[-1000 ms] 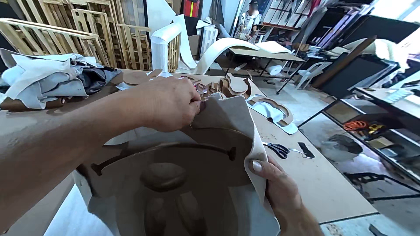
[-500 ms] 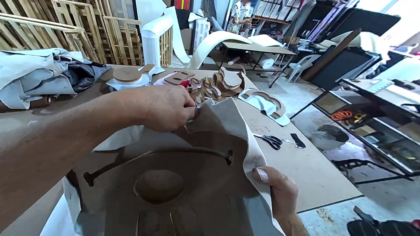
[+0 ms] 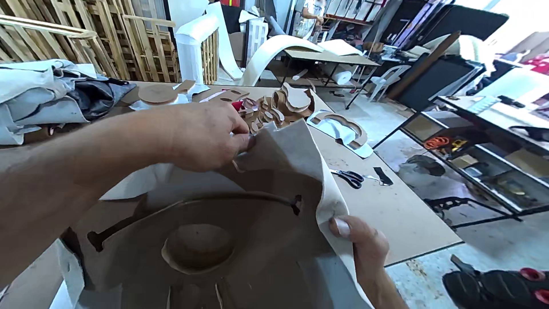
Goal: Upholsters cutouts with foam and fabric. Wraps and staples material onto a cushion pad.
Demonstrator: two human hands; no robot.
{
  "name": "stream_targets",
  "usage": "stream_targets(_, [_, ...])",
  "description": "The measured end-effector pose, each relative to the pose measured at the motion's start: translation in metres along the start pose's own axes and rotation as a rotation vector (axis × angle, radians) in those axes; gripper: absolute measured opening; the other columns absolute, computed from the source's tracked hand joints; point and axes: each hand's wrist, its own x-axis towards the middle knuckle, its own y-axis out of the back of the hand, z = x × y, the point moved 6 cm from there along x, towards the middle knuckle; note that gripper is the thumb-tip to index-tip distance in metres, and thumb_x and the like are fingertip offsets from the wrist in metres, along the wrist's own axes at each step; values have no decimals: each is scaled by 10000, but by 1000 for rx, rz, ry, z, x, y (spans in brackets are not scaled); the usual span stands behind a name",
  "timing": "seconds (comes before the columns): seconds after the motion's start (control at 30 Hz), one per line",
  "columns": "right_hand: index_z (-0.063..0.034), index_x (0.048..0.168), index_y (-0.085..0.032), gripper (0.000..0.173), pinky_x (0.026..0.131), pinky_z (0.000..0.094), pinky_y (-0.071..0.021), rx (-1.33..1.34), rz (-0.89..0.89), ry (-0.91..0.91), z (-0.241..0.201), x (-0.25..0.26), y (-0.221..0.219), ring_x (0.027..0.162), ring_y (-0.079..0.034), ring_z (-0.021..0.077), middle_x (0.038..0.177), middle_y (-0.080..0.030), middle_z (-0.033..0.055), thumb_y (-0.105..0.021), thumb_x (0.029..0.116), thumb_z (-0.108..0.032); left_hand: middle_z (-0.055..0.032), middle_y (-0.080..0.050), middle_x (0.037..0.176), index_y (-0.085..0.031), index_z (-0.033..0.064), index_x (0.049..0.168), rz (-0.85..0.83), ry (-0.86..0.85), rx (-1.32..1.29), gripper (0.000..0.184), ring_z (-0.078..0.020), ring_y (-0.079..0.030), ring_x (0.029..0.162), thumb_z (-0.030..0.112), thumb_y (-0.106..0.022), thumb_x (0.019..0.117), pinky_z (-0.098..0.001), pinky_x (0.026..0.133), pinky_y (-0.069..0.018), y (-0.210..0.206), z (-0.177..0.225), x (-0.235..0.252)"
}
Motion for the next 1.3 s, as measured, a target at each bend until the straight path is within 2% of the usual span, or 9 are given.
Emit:
stream_targets(0.17, [-268, 946, -784, 106, 687, 127, -575, -11, 111, -49, 5, 6, 3, 745, -685, -76, 803, -741, -123, -710, 874, -291, -10, -628, 705, -742, 114, 969, -101, 109, -36, 368, -99, -572, 621, 327, -469, 1093, -329, 593, -472, -9, -10, 14])
stream_targets(0.6, [-243, 958, -779, 127, 695, 138, -581, 30, 81, -54, 5, 15, 2, 759, -694, -61, 816, -746, -99, -663, 935, -289, -9, -620, 699, -735, 111, 941, -127, 126, -61, 388, -93, -568, 622, 337, -459, 1094, -309, 589, -456, -11, -17, 20])
stream_targets(0.73, [-246, 886, -771, 112, 631, 138, -570, -43, 158, -110, 6, 18, 5, 688, -674, -58, 753, -724, -93, -665, 901, -281, -8, -653, 746, -751, 131, 974, -100, 93, -61, 389, -109, -601, 675, 348, -453, 1096, -367, 636, -485, -14, -26, 26])
stream_targets(0.87, [-225, 882, -768, 91, 608, 166, -578, -149, 215, -148, 0, 27, 9, 656, -677, -26, 733, -723, -57, -694, 875, -279, 6, -630, 697, -707, 131, 876, -20, 65, -129, 411, -87, -596, 634, 350, -439, 1097, -311, 595, -481, -10, -33, 27])
stream_targets(1.0, [-269, 1041, -754, 199, 611, 152, -568, -556, 57, 23, -21, 32, -4, 696, -660, -47, 818, -720, -113, -737, 846, -307, 71, -599, 671, -684, 171, 840, 345, -172, -145, 353, -24, -570, 599, 327, -479, 1081, -262, 549, -467, -5, -36, 11])
stream_targets(1.1, [-167, 1141, -684, 342, 802, 180, -568, -1160, -97, 415, -25, 15, -41, 970, -647, -8, 1110, -693, -69, -684, 898, -408, 72, -565, 700, -625, 116, 869, 792, -478, -119, 320, 36, -525, 625, 251, -420, 1074, -173, 558, -427, -20, -43, -29])
stream_targets(1.17, [-114, 1135, -711, 362, 828, 276, -528, -1390, -108, 565, 11, -3, -63, 974, -639, 138, 1163, -713, 52, -689, 894, -382, -74, -717, 882, -683, -1, 996, 879, -561, -96, 335, -75, -666, 826, 185, -413, 1066, -250, 753, -550, -53, -69, -54])
stream_targets(1.23, [-82, 1130, -738, 306, 743, 327, -519, -1593, -124, 627, 72, -18, -74, 886, -657, 210, 1181, -736, 94, -683, 907, -284, -117, -727, 1016, -704, 14, 1066, 841, -463, -15, 334, -209, -664, 1005, 236, -454, 1075, -380, 912, -510, -103, -113, -65])
stream_targets(1.3, [-70, 1127, -753, 285, 679, 336, -514, -1764, -181, 589, 145, -30, -68, 847, -664, 218, 1210, -729, 86, -660, 890, -199, -107, -734, 1118, -727, 47, 1115, 759, -239, -17, 351, -245, -665, 1128, 284, -472, 1068, -452, 1015, -491, -159, -162, -76])
